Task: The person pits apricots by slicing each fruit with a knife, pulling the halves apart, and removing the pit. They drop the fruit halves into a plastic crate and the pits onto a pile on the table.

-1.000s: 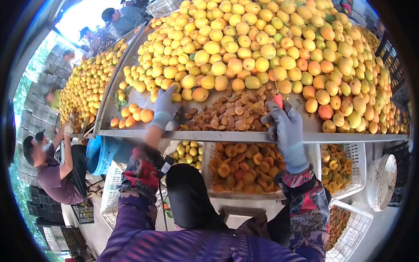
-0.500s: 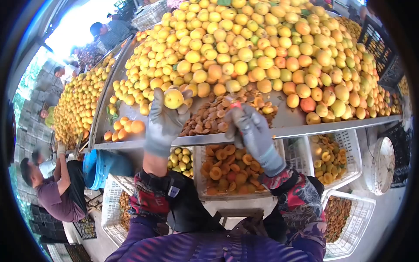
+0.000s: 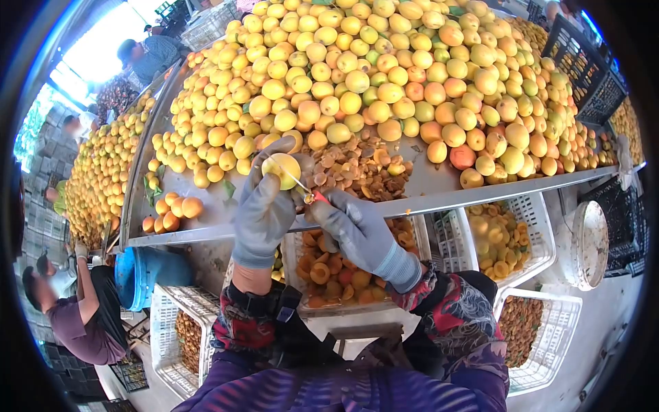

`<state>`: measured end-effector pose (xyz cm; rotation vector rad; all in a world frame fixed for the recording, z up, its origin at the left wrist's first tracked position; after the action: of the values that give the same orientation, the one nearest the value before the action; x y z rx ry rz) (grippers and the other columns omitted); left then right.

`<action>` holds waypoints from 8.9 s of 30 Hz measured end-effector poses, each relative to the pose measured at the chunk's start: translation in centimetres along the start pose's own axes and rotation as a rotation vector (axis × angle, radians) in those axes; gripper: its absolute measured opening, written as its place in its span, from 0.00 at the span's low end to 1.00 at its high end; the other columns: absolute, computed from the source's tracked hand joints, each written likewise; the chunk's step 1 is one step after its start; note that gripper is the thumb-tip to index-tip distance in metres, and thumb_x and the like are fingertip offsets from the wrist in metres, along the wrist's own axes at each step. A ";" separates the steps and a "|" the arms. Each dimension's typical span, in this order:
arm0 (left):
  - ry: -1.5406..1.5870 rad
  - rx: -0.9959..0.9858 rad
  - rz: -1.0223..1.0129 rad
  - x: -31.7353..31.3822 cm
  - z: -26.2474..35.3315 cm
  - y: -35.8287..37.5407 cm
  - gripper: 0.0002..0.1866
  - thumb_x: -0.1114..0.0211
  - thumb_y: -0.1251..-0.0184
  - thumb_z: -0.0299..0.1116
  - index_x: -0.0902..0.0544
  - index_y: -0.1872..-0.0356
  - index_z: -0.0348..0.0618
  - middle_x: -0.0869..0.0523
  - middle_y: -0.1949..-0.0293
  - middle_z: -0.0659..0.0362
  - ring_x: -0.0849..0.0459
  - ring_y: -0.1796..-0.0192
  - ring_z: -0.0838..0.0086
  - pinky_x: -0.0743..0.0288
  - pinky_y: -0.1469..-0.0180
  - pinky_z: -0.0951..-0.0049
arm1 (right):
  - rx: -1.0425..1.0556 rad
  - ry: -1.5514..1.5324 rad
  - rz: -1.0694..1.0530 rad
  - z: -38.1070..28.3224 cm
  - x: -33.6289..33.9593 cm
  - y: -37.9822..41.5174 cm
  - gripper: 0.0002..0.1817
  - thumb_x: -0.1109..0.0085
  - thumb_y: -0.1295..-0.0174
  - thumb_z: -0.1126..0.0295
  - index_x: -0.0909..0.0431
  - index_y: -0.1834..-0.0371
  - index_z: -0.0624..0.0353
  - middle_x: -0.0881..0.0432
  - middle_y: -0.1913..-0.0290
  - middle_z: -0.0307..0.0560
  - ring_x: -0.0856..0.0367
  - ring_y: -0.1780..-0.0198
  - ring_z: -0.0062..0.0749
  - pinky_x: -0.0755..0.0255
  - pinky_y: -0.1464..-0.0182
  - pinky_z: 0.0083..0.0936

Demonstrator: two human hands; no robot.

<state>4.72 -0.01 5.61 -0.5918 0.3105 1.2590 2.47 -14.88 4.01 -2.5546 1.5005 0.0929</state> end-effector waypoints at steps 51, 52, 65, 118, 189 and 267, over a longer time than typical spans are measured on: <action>-0.094 -0.174 0.332 0.0 -0.9 0.8 0.24 0.42 0.28 0.42 0.31 0.39 0.35 0.22 0.51 0.62 0.23 0.51 0.79 0.28 0.49 0.78 | 0.137 0.278 0.115 1.9 -0.7 -1.1 0.13 0.49 0.30 0.64 0.27 0.59 0.66 0.26 0.78 0.49 0.28 0.75 0.26 0.31 0.71 0.25; -0.001 -0.161 0.354 0.1 -0.9 0.5 0.24 0.43 0.28 0.42 0.31 0.40 0.35 0.22 0.52 0.61 0.23 0.51 0.79 0.28 0.49 0.78 | 0.180 0.303 0.107 1.8 -0.8 -1.1 0.13 0.48 0.30 0.64 0.27 0.60 0.66 0.26 0.78 0.50 0.26 0.75 0.28 0.30 0.71 0.25; -0.277 -0.311 0.446 0.9 -0.6 0.2 0.22 0.41 0.30 0.43 0.27 0.44 0.38 0.21 0.59 0.59 0.22 0.63 0.78 0.27 0.61 0.80 | 0.204 0.367 0.130 2.6 -0.2 -1.2 0.15 0.48 0.30 0.62 0.28 0.65 0.65 0.33 0.82 0.47 0.36 0.80 0.28 0.36 0.76 0.25; -0.834 -0.205 0.264 -0.4 -1.3 1.1 0.20 0.51 0.25 0.39 0.27 0.44 0.32 0.17 0.63 0.55 0.19 0.62 0.74 0.25 0.58 0.77 | 0.054 0.076 0.150 -0.6 2.1 -1.5 0.31 0.54 0.32 0.44 0.28 0.45 0.65 0.26 0.76 0.35 0.32 0.80 0.13 0.42 0.79 0.13; 0.442 0.147 0.144 -1.3 -4.8 0.5 0.29 0.50 0.27 0.53 0.31 0.41 0.37 0.22 0.46 0.52 0.22 0.50 0.64 0.30 0.45 0.57 | -0.046 -0.434 0.202 1.1 3.3 -1.8 0.18 0.41 0.35 0.56 0.24 0.55 0.61 0.21 0.76 0.39 0.29 0.84 0.17 0.36 0.82 0.13; -0.097 0.352 -0.001 -5.0 -4.1 2.8 0.33 0.43 0.40 0.22 0.41 0.32 0.40 0.25 0.49 0.55 0.20 0.55 0.73 0.22 0.57 0.74 | 0.609 -0.258 0.384 -3.5 2.6 -2.2 0.18 0.56 0.28 0.58 0.27 0.58 0.65 0.34 0.85 0.33 0.42 0.88 0.14 0.46 0.83 0.15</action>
<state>0.98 -5.82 4.26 -0.2290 0.4392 1.1924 5.49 -16.69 7.37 -1.7034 1.5896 0.0102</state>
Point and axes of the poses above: each hand's wrist, its own y-axis away from the middle knuckle, its own x-axis out of the back of the hand, z = x × y, the point moved 4 cm from there along -y, towards the middle knuckle
